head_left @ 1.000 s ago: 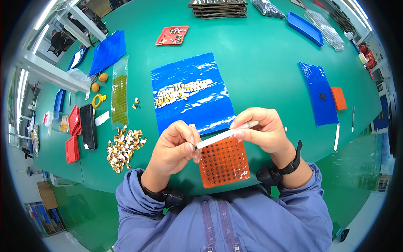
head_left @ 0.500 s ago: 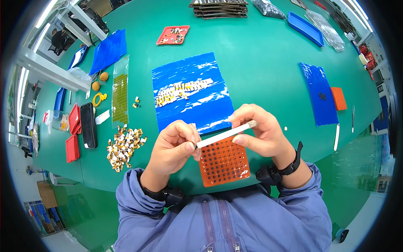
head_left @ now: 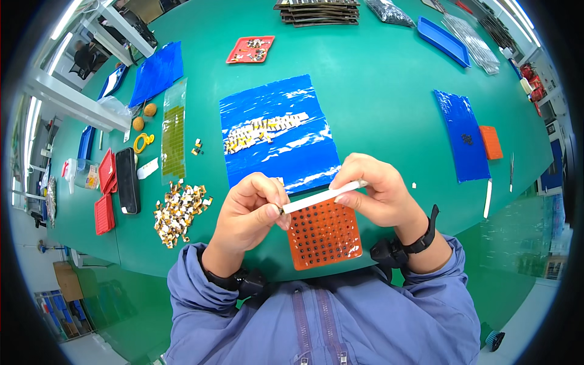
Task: The person repeatedly picks up small electronic components from a blue anti-static bag and places them into the holes of an orange grid tray. The person uses a white stick-like tool to assist in positioning the components. The task is performed in a repetitive, one-at-a-time manner throughout the clip.
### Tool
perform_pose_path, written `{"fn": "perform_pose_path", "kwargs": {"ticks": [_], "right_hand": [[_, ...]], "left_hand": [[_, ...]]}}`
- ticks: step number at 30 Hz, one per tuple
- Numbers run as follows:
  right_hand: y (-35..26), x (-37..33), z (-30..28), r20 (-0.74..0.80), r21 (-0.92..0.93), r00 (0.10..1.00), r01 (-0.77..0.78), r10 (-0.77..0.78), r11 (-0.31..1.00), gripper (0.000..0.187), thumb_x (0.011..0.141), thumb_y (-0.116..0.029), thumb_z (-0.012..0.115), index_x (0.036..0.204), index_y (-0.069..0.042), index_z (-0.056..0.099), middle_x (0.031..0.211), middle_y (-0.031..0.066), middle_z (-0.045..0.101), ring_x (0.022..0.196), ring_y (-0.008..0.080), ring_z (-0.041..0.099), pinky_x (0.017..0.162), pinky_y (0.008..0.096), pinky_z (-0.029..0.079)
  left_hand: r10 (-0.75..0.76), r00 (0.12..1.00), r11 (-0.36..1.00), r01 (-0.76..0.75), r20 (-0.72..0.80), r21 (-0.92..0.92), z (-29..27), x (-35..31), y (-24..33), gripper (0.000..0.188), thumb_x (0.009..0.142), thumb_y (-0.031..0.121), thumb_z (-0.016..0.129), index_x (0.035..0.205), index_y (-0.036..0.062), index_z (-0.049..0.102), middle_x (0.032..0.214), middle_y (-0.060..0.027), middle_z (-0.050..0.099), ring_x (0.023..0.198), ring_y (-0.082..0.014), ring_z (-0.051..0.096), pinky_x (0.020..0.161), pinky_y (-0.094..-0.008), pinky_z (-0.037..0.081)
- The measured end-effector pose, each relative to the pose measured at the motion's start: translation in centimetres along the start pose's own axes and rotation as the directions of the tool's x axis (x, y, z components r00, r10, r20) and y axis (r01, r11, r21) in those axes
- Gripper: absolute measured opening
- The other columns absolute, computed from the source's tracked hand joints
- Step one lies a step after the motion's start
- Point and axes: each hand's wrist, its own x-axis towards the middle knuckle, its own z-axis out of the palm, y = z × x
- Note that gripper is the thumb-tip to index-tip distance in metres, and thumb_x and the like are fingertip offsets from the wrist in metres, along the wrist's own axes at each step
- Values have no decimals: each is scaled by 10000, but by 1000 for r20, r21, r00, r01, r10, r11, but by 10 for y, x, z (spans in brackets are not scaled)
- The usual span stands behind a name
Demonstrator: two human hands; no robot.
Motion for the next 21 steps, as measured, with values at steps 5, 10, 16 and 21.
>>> {"fn": "perform_pose_path", "kwargs": {"ticks": [5, 10, 16, 21], "right_hand": [[-6, 2, 1, -13, 29, 999, -30, 30, 999, 114, 737, 7, 611, 846, -7, 583, 739, 69, 554, 677, 168, 518, 592, 263, 405], [1, 2, -3, 48, -69, 997, 65, -61, 996, 113, 736, 5, 612, 845, -4, 583, 746, 65, 555, 688, 170, 518, 592, 262, 405], [0, 1, 0, -2, -69, 998, 63, -63, 996, 76, 755, -21, 599, 830, -6, 593, 733, 67, 572, 650, 175, 523, 567, 266, 408], [-1, 0, -1, 22, -149, 1000, 25, -22, 989, 62, 757, -30, 603, 816, -11, 605, 687, 57, 580, 588, 161, 523, 538, 259, 417]], "left_hand": [[-3, 1000, 1000, 3, 6, 8, 1, 1, 1, 87, 837, 58, 531, 840, 23, 451, 746, -80, 492, 638, -127, 530, 586, -232, 460], [-8, 1000, 1000, 8, -4, 20, 1, 1, 2, 87, 837, 60, 531, 836, 26, 451, 744, -79, 489, 637, -124, 525, 585, -230, 456], [14, 1000, 999, -13, -14, 35, 1, 1, 1, 77, 833, 50, 533, 833, 27, 459, 747, -70, 486, 643, -126, 516, 585, -236, 450], [33, 999, 995, -29, -38, 92, 3, 1, 1, 62, 832, 38, 527, 831, 25, 467, 787, -70, 472, 663, -128, 510, 580, -235, 444]]}}
